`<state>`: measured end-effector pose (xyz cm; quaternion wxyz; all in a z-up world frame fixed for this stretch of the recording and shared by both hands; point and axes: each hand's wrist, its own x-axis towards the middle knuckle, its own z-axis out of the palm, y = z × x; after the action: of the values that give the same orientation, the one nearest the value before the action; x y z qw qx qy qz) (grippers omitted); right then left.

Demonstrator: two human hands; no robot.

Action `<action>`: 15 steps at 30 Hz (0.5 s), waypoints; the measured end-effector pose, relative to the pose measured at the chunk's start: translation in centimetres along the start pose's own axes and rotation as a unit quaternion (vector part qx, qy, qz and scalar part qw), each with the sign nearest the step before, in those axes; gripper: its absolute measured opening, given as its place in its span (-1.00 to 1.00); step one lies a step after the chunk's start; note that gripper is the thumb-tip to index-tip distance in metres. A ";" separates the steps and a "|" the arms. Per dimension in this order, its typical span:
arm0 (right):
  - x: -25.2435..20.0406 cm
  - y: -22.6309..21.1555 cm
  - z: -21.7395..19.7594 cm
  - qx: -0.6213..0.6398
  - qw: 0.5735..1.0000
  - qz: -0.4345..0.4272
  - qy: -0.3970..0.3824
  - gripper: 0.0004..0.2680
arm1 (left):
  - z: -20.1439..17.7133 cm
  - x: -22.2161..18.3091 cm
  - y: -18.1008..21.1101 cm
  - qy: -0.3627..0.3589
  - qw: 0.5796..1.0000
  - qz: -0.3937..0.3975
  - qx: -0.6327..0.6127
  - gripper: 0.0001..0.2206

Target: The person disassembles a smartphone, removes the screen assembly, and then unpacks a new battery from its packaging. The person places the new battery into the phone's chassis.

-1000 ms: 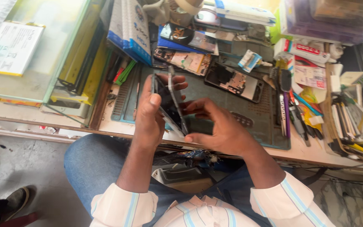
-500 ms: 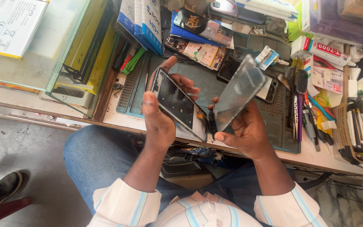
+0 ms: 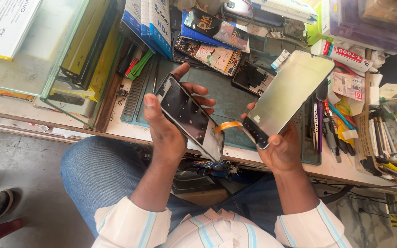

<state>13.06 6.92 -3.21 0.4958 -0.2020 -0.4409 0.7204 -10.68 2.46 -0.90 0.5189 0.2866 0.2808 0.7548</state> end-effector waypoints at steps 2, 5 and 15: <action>0.1 0.1 -0.4 0.026 1.000 -0.001 0.004 -0.35 | 0.0 0.1 0.1 0.008 1.000 -0.008 0.007 0.05; 0.1 0.2 -0.8 0.057 0.998 -0.001 0.019 -0.35 | -0.1 0.3 0.4 0.017 0.999 0.000 0.043 0.05; -0.4 0.0 -1.8 0.173 0.984 -0.013 0.036 -0.40 | -1.4 0.7 0.8 0.055 0.998 0.024 0.022 0.00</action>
<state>14.52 7.37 -4.16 0.5481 -0.1332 -0.2940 0.7717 -12.40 2.66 -1.17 0.4774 0.2627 0.3189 0.7755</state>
